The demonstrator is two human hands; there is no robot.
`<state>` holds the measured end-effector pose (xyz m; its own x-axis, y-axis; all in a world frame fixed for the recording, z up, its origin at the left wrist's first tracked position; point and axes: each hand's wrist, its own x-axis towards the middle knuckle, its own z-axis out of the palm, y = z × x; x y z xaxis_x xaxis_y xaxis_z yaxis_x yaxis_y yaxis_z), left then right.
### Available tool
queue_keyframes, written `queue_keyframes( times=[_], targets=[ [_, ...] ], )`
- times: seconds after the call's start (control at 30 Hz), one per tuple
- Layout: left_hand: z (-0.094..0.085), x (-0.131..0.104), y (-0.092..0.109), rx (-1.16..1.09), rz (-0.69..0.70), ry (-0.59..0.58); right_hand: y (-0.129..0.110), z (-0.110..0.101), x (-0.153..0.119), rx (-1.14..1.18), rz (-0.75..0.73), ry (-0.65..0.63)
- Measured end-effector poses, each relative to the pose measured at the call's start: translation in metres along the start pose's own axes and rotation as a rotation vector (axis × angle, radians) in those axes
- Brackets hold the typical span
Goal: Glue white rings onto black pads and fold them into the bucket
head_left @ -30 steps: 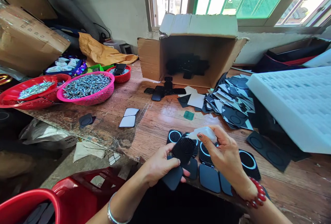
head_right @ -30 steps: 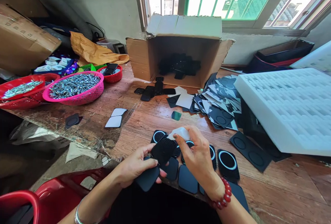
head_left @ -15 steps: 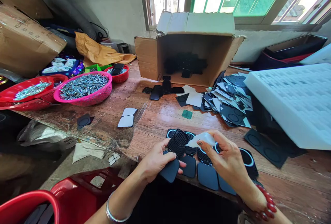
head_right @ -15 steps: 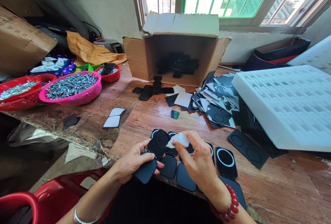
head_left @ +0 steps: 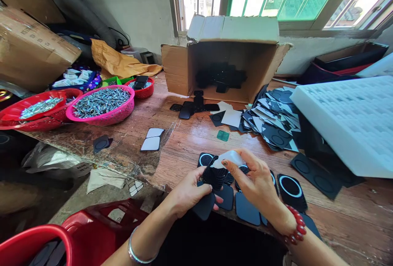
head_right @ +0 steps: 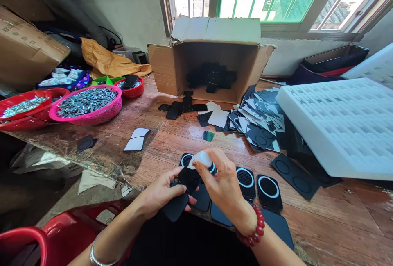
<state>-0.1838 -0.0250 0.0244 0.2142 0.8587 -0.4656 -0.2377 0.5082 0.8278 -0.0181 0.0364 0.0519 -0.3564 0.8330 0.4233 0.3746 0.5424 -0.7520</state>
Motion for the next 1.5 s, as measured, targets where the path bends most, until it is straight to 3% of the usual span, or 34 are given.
queue_keyframes(
  times=[0.23,0.37,0.57,0.67,0.77,0.9,1.07,1.17,1.33,1.5],
  targets=[
    [-0.006,-0.002,-0.004,-0.031,-0.029,-0.063,0.004,0.002,0.008,-0.005,0.065,0.035],
    [-0.012,-0.003,-0.004,-0.061,-0.056,-0.052,0.015,0.005,0.012,0.051,0.203,0.058],
    [-0.029,-0.003,0.001,-0.073,0.014,0.023,0.028,0.016,0.023,0.54,0.455,0.133],
    [-0.047,0.0,0.006,0.137,0.16,0.174,0.03,0.017,0.027,0.749,0.556,0.193],
    [-0.073,0.006,0.007,0.373,0.28,0.384,0.033,0.014,0.029,0.801,0.648,0.2],
    [-0.101,0.008,0.003,0.585,0.312,0.607,0.037,0.006,0.026,0.802,0.714,0.171],
    [-0.117,0.014,0.015,0.925,0.327,0.787,0.045,-0.005,0.019,0.829,0.782,0.154],
    [-0.121,0.041,0.042,1.082,0.359,0.799,0.049,-0.006,0.018,0.858,0.793,0.163],
    [-0.124,0.123,0.095,1.244,0.331,0.809,0.053,0.002,0.015,0.86,0.791,0.106],
    [-0.12,0.183,0.122,1.292,0.257,0.898,0.048,-0.001,0.015,0.827,0.805,0.095]
  ],
)
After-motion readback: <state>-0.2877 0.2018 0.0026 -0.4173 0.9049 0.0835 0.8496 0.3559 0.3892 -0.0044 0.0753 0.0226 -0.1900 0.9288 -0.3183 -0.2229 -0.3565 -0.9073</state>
